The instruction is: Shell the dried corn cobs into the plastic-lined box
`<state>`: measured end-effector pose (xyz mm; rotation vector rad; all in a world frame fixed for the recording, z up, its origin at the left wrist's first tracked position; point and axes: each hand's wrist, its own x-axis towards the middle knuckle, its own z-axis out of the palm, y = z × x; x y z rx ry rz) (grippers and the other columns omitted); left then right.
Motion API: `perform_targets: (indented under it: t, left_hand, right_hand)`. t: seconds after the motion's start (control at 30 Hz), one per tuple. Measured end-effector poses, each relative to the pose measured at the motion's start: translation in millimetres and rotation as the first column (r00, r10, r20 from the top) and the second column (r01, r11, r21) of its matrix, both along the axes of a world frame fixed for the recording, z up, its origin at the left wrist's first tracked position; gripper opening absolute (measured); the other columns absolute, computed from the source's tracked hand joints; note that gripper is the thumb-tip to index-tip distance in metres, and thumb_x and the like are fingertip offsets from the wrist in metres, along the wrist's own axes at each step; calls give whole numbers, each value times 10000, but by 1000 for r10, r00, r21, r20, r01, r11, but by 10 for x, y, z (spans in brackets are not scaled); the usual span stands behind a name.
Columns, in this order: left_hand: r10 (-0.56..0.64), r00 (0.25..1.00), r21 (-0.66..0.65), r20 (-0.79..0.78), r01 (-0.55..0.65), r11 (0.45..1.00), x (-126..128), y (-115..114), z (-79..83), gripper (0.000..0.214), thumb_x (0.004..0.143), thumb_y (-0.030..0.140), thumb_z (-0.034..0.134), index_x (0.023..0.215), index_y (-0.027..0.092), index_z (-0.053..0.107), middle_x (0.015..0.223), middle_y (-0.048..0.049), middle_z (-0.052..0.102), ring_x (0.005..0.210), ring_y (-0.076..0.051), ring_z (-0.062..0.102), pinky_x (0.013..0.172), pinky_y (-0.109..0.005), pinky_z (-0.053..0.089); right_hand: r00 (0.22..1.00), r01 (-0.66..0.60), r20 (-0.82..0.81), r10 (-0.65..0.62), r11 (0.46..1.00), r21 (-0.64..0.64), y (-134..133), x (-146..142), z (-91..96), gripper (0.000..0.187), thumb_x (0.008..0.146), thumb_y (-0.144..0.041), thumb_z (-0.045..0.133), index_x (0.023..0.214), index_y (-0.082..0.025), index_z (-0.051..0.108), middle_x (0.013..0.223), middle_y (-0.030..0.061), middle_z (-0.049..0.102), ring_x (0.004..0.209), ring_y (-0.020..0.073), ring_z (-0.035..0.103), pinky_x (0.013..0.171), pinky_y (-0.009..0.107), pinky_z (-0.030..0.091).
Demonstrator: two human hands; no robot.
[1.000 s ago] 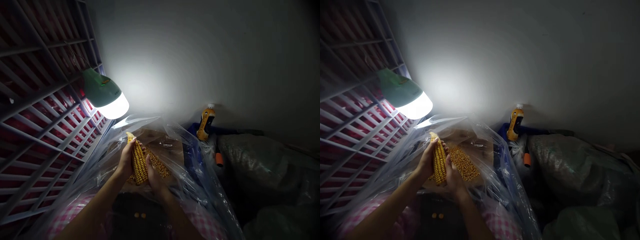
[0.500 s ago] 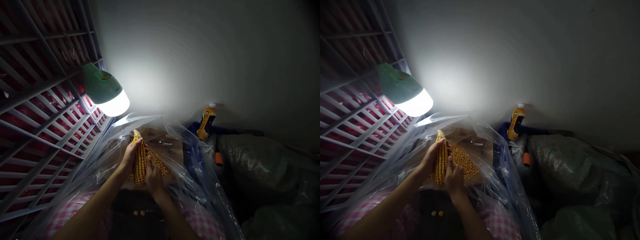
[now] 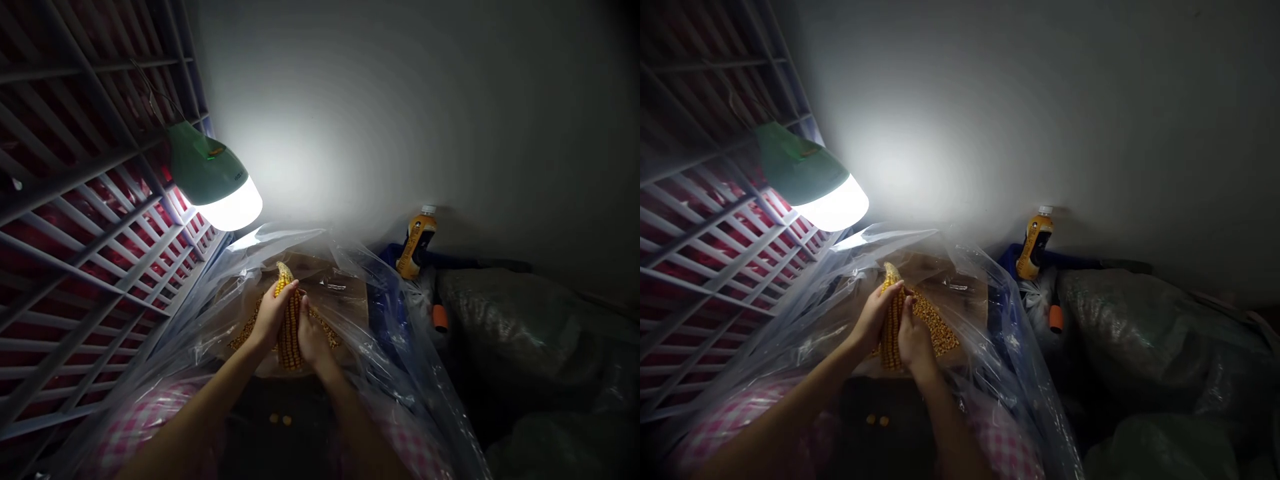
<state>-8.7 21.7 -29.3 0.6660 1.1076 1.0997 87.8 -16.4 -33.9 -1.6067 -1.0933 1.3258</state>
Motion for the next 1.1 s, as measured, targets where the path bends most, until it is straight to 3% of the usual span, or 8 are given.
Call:
perform_targets:
  t: [0.07,0.17,0.37,0.53,0.63,0.73,0.87,1.1]
  left_hand:
    - [-13,999,4,-41,14,1000,44,-19,-67,362,678,434,670,845,114,640,723,-68,682,634,-180,632,583,-246,471]
    - [-31,998,3,-45,32,999,57,-26,-100,366,662,430,681,823,102,669,732,-85,691,657,-187,637,603,-247,473]
    - [-185,958,-130,220,217,967,-1,-31,26,400,711,478,592,824,104,680,687,-99,683,640,-225,647,531,-285,497]
    - [-102,971,-160,215,138,977,-27,4,106,385,717,453,588,864,106,661,675,-93,675,605,-220,642,527,-294,496]
    - [-93,986,-111,141,109,988,4,5,77,381,701,465,614,843,114,649,664,-76,660,603,-205,627,562,-290,483]
    - [-109,994,-18,-18,109,994,82,-48,-2,322,682,452,656,751,139,623,642,-28,626,594,-163,583,566,-250,448]
    - [-55,985,75,-164,68,995,157,-125,-108,305,681,435,665,644,145,577,609,5,573,595,-130,523,588,-221,418]
    - [-128,992,4,-8,128,992,119,-122,-166,313,651,437,680,689,133,620,607,-8,589,585,-132,531,569,-223,417]
  right_hand:
    - [993,14,115,-12,1000,-14,-44,-60,-37,769,817,-701,148,832,-178,712,696,100,671,669,210,605,647,300,419]
    - [987,38,160,-32,999,-37,-95,-108,-72,798,825,-686,88,688,-186,694,617,93,642,589,202,579,601,299,403]
    - [982,191,-19,-190,982,10,-112,-102,-95,725,825,-690,174,741,-191,693,673,73,667,643,202,603,619,292,433]
    - [996,48,-72,-61,984,-169,51,83,-23,753,785,-733,211,753,-172,713,712,95,684,722,231,629,675,325,449]
    - [983,-41,-185,11,986,-159,114,171,47,831,782,-742,124,762,-160,717,743,110,690,744,234,635,681,329,454]
    - [998,-27,-65,22,997,-76,98,137,74,790,782,-742,164,846,-169,703,822,112,698,857,249,627,744,333,437]
    - [978,89,194,-77,995,-54,45,26,32,758,821,-696,142,774,-173,689,825,143,693,857,273,628,754,348,418]
    - [970,157,182,-161,987,35,-27,-18,-43,687,874,-609,136,776,-189,671,776,115,691,732,241,625,673,329,423]
